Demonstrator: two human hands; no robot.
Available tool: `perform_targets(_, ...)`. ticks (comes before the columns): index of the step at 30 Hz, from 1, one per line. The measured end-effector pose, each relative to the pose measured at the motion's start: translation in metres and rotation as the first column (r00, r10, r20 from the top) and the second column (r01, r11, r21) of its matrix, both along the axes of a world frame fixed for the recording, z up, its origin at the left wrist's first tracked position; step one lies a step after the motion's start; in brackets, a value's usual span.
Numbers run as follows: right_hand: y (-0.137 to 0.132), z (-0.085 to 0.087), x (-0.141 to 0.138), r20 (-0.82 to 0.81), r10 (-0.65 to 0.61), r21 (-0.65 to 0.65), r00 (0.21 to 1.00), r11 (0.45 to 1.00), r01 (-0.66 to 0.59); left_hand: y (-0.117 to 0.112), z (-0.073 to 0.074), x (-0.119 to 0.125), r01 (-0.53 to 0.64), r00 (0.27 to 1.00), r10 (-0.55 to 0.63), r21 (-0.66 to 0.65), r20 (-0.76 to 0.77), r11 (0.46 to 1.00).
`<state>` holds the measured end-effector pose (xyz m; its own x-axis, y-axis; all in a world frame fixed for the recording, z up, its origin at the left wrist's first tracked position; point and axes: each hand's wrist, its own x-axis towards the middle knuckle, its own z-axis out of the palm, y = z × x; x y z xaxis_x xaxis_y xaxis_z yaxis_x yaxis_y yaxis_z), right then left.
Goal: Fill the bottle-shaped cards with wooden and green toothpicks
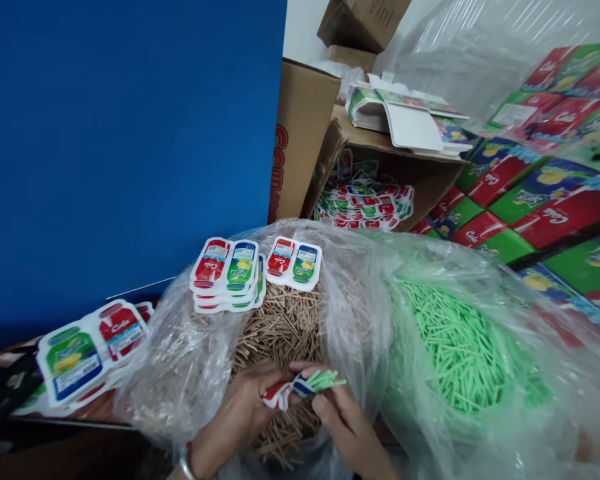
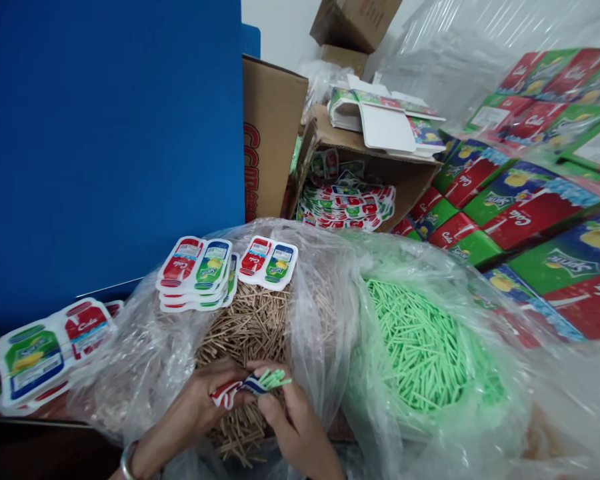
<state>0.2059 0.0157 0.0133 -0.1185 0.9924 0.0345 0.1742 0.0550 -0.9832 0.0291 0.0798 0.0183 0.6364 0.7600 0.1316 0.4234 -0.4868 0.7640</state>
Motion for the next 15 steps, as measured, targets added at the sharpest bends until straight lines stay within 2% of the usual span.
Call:
perform_targets(3,-0.003,0.005,0.0,-0.064,-0.094,0.136,0.994,0.985,0.102,0.004,0.008,-0.003,0.043,0.998,-0.047,0.065,0.05,0.997)
perform_targets(5,-0.003,0.009,-0.001,0.006,-0.152,0.22,0.988,0.964,0.147,0.005,0.01,-0.004,0.051,0.994,-0.06,0.093,0.087,0.994)
perform_targets(7,-0.001,0.013,0.002,0.218,-0.072,0.285,0.973,0.958,0.007,0.005,0.009,-0.005,0.048,0.99,-0.059,0.092,0.125,0.995)
perform_targets(9,0.001,0.017,0.006,0.394,-0.014,0.326,0.919,0.937,-0.126,0.005,0.006,-0.007,0.028,0.988,-0.037,0.067,0.149,0.997)
perform_targets(12,0.005,0.023,0.01,0.425,-0.084,0.398,0.901,0.912,-0.102,0.004,0.002,-0.009,0.013,0.989,-0.016,0.021,0.149,1.0)
perform_targets(15,0.01,0.03,0.01,0.457,0.006,0.295,0.889,0.942,-0.158,0.004,0.002,-0.011,0.063,0.988,-0.068,0.036,0.142,0.997)
